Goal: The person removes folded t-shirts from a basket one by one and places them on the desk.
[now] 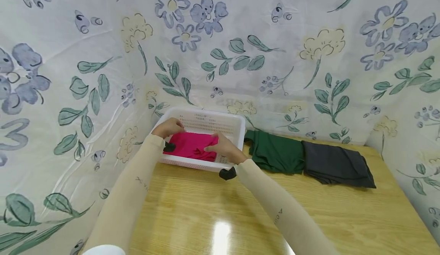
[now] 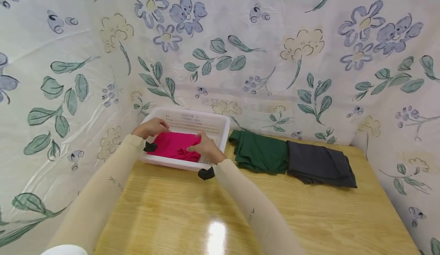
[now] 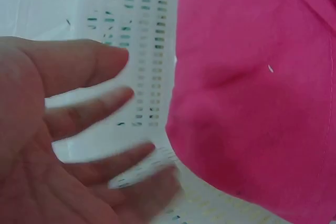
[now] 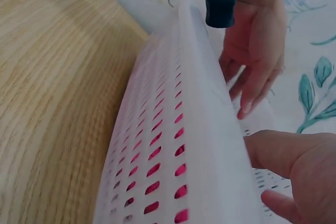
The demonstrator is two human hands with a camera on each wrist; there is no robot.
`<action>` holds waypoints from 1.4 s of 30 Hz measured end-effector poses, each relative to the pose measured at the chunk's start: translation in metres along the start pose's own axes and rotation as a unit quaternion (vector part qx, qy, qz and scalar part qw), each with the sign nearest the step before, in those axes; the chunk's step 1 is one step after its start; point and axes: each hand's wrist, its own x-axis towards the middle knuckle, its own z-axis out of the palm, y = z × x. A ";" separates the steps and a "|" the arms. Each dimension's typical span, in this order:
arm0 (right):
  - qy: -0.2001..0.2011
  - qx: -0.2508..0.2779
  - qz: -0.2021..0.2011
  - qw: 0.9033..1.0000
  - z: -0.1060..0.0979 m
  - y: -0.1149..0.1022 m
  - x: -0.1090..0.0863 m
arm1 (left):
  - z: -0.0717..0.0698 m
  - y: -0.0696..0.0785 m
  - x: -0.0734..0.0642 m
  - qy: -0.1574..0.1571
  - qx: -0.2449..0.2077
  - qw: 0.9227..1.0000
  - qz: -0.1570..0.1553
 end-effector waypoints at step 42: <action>-0.038 0.054 0.085 0.994 0.015 0.008 0.025 | -0.003 -0.034 0.008 -0.152 -0.034 0.988 0.002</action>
